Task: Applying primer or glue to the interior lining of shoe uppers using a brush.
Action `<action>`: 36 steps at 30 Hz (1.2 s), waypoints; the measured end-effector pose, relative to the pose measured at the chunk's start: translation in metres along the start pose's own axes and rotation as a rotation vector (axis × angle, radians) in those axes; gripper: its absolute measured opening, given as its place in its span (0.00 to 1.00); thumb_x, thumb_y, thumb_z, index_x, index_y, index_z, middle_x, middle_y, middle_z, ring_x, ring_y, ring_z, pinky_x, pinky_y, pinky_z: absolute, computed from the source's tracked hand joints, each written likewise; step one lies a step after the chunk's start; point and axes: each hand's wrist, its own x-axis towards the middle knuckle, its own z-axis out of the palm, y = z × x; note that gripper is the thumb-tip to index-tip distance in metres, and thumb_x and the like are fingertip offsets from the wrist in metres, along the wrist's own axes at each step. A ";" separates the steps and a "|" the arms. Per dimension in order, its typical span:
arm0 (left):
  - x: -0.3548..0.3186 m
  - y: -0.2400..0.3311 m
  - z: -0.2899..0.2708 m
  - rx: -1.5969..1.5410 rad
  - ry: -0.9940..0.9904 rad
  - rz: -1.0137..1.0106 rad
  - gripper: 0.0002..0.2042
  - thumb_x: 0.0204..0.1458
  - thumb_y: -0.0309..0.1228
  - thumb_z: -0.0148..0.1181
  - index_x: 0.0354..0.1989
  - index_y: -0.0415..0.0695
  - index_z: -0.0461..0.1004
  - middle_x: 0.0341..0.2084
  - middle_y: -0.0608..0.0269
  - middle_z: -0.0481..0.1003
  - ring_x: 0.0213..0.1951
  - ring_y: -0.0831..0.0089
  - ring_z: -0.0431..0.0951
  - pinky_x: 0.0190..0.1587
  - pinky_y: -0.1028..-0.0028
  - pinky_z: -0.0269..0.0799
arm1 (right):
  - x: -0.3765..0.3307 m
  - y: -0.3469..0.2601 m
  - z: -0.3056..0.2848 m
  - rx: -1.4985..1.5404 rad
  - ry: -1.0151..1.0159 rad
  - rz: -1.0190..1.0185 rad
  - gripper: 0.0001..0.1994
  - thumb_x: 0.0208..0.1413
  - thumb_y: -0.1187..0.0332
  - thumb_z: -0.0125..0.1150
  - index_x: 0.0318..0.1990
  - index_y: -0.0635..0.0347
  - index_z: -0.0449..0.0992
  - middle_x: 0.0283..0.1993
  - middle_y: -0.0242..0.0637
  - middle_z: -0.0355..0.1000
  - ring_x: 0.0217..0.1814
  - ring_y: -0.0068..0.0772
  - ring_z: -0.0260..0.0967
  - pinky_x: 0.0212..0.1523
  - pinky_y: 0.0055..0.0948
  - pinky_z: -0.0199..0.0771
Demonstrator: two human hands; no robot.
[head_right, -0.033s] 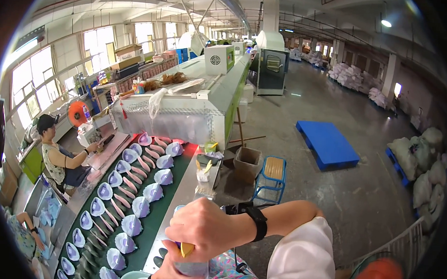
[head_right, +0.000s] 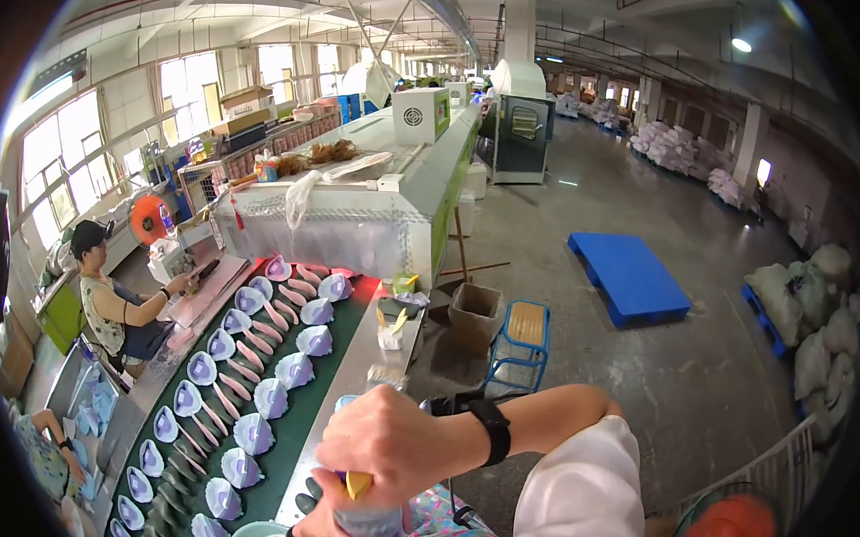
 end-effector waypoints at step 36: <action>0.219 -0.034 0.101 0.441 0.561 0.354 0.38 0.32 0.26 0.75 0.53 0.39 0.57 0.38 0.58 0.73 0.41 0.78 0.72 0.45 0.74 0.70 | -0.152 0.076 -0.159 -0.187 0.020 0.144 0.12 0.39 0.71 0.62 0.14 0.56 0.64 0.12 0.31 0.58 0.13 0.33 0.60 0.12 0.29 0.57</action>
